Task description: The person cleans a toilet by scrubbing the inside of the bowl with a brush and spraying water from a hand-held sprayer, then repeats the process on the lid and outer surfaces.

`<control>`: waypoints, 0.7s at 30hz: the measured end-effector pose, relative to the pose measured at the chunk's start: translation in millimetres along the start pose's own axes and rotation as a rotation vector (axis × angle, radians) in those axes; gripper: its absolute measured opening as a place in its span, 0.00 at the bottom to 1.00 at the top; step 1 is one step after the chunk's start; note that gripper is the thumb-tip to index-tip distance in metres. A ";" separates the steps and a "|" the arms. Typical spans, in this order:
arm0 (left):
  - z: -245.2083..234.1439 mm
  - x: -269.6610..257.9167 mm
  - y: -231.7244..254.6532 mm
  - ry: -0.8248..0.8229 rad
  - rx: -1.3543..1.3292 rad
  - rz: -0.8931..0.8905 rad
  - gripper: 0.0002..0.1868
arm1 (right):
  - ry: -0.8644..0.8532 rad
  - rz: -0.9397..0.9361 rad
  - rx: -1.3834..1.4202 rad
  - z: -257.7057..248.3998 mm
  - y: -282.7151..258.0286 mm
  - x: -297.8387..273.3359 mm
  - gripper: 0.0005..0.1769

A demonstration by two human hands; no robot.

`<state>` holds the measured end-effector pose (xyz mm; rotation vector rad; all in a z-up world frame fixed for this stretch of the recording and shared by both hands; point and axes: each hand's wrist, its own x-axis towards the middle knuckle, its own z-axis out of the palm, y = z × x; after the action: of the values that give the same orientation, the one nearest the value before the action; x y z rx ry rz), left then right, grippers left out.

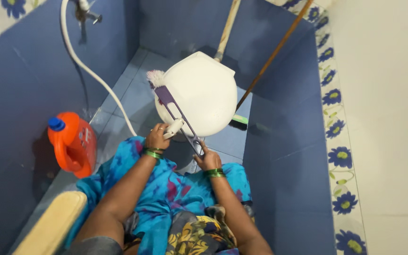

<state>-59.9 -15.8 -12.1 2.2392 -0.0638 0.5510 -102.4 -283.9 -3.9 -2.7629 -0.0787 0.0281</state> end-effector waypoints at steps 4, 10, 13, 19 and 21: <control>-2.8 -5.1 -3.9 0.013 0.010 0.015 0.25 | 0.054 0.139 0.034 1.9 12.1 28.4 0.47; 6.2 -3.0 -10.3 0.081 0.029 0.009 0.26 | 0.281 0.310 0.005 -2.0 30.3 39.4 0.52; 16.4 0.5 -9.4 -0.005 0.084 -0.081 0.27 | 0.267 0.193 0.046 -1.3 27.6 26.5 0.53; 18.5 -0.8 -5.6 0.025 0.040 0.052 0.26 | 0.038 -0.103 0.092 1.3 -4.2 1.9 0.51; 13.9 1.6 -2.4 0.049 0.057 0.092 0.26 | 0.036 -0.119 0.125 2.5 -6.9 9.5 0.46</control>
<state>-52.8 -24.1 -21.2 2.2856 -0.1273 0.6650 -93.3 -276.1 -3.8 -2.6274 -0.2239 -0.0464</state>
